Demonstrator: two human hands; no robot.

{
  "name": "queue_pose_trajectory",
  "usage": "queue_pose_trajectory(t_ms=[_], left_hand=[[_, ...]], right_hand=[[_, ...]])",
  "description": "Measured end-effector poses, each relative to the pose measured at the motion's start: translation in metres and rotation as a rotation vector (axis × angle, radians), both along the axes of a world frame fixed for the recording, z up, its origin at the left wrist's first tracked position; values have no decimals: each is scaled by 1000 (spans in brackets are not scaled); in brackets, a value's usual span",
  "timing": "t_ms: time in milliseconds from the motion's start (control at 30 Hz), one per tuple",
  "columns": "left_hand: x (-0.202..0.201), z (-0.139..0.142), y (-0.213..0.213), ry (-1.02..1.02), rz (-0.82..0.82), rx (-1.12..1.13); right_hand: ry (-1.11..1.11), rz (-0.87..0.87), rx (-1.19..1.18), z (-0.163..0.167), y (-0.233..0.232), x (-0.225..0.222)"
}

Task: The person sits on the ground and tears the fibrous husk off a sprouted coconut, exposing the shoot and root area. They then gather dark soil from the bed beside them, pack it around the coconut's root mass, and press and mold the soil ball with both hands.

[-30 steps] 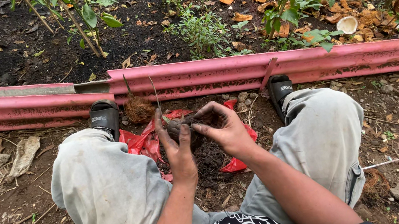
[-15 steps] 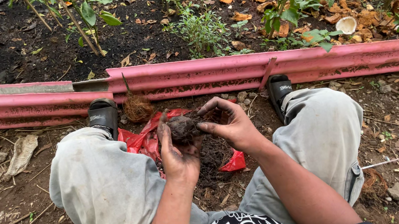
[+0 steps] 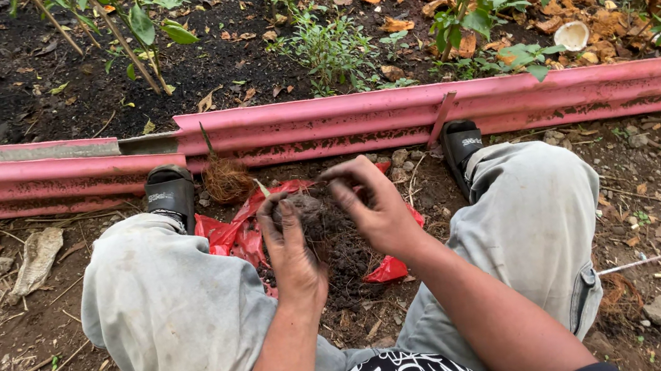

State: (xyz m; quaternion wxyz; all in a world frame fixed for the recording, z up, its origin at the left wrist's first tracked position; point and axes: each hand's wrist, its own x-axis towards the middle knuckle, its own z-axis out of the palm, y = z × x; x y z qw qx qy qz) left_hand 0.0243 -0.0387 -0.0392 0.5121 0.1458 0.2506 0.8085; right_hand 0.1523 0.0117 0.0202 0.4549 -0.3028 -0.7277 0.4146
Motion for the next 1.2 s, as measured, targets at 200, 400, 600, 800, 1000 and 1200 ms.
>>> queue_pose_trajectory(t_ms=[200,400,600,800,1000,1200], left_hand=[[4,-7,-1,549,257,-79],[19,-5,-16,619,21,97],[19,6,-24,845,60,272],[12,10,-24,1007,73,283],[11,16,-19,882,-16,270],[12,24,-23,870,-43,270]], right_hand=[[170,-97,-24,-15,-14,-14],[250,-119,-206,-24,-15,-20],[424,108,-343,-22,-11,-16],[555,324,-548,-25,-18,-12],[514,97,-646,-53,-6,-9],[549,158,-758,-52,2,-8]])
